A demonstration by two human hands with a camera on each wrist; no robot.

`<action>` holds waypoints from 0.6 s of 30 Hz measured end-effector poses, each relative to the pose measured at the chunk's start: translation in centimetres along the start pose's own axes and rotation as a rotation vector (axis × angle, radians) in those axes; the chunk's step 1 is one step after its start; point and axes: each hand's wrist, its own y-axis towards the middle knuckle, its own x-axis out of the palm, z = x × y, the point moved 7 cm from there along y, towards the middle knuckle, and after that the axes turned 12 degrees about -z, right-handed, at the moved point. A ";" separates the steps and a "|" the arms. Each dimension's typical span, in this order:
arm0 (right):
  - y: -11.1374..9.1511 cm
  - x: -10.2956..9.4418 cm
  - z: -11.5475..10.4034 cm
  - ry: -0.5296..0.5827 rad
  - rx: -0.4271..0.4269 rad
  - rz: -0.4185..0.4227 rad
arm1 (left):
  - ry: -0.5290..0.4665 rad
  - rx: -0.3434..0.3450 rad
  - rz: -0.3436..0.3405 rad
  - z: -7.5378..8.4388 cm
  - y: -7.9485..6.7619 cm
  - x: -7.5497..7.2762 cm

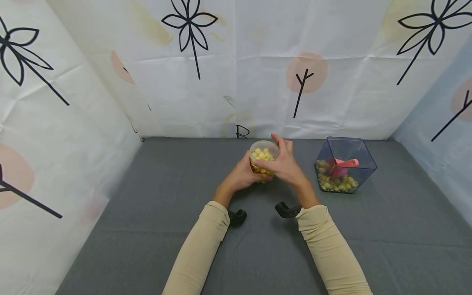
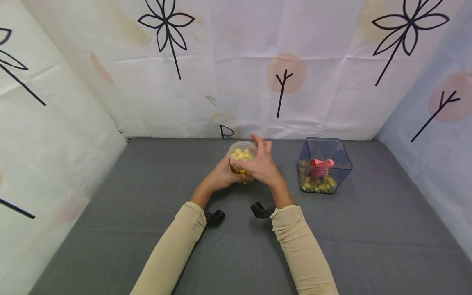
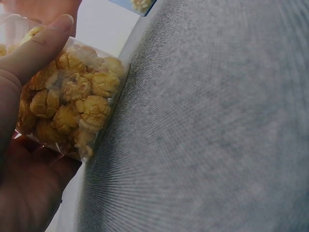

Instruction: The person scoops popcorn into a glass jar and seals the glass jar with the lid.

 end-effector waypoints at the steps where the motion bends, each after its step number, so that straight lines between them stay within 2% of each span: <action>1: 0.0 -0.1 0.0 0.021 -0.020 -0.025 | 0.000 -0.003 0.001 0.0 0.0 0.0; 5: -0.3 -0.4 -0.2 0.132 -0.145 -0.156 | 0.001 -0.015 0.003 -0.1 -0.1 0.0; 8: -0.4 -0.6 -0.2 0.185 -0.188 -0.208 | -0.003 -0.015 0.003 0.0 0.0 0.0; 10: -0.3 -0.7 0.0 0.168 -0.161 -0.193 | -0.008 -0.013 0.001 0.0 -0.1 0.0; 15: 0.0 -0.5 0.4 0.007 -0.031 -0.100 | -0.006 -0.011 -0.004 0.0 -0.1 0.0; 16: 0.1 -0.5 0.3 -0.019 -0.025 -0.093 | -0.005 -0.011 -0.004 0.0 -0.1 0.0; 18: 0.1 -0.4 0.2 -0.004 -0.039 -0.110 | -0.004 -0.013 -0.001 0.0 -0.1 -0.1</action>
